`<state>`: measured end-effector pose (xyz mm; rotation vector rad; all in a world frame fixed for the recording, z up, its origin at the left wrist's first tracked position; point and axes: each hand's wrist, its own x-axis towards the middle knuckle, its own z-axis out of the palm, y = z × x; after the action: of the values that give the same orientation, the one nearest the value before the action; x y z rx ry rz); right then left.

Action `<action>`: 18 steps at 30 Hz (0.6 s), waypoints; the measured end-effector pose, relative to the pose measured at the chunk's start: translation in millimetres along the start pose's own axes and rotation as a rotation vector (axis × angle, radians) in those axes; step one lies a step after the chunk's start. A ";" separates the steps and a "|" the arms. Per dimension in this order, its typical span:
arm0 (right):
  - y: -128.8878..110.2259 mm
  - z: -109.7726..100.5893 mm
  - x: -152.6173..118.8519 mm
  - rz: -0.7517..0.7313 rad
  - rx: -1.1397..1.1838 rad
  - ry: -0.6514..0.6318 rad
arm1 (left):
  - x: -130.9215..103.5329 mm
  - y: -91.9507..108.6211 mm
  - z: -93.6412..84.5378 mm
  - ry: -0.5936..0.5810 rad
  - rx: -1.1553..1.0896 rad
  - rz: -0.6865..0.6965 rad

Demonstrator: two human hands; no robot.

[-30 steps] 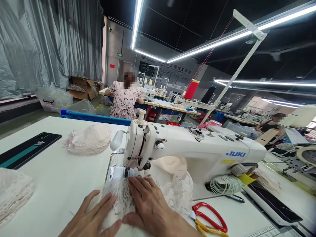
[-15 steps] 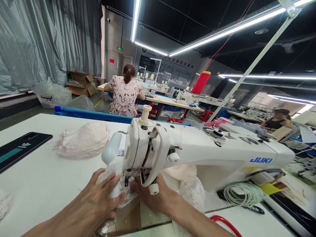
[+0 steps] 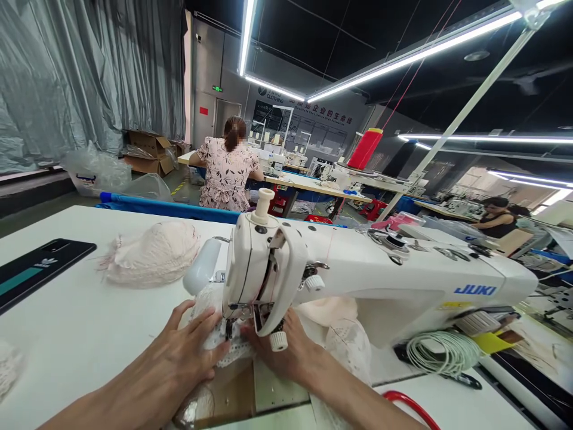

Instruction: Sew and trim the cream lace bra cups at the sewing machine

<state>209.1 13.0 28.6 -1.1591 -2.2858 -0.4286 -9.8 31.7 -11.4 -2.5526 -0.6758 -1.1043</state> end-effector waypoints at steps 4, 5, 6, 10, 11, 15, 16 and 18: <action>-9.4 -18.9 -9.4 -0.142 0.073 -0.073 | 1.7 10.7 -3.1 -0.146 0.070 -0.023; -12.1 -23.2 -12.6 -0.183 0.111 -0.107 | 1.3 13.2 -3.8 -0.185 0.085 -0.013; -14.5 -26.6 -16.0 -0.215 0.144 -0.134 | 1.0 15.9 -5.0 -0.201 0.089 0.002; -18.1 -28.1 -26.8 -0.193 0.141 -0.103 | 3.5 28.6 -14.3 -0.141 0.076 0.060; -17.7 -26.4 -28.4 -0.183 0.134 -0.073 | 4.9 32.2 -16.8 -0.114 0.082 0.063; -14.6 -18.9 -31.8 -0.162 0.147 0.018 | 8.2 44.4 -19.8 0.001 0.137 0.017; -14.1 -17.7 -32.6 -0.160 0.151 0.025 | 7.5 46.3 -18.8 0.021 0.142 0.000; -13.6 -16.4 -34.4 -0.151 0.151 0.024 | 4.3 48.8 -15.8 0.044 0.134 -0.024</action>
<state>220.0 -25.2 21.0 -0.9069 -2.3492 -0.3181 8.5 -15.3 -1.0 -2.4069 -0.7450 -1.0807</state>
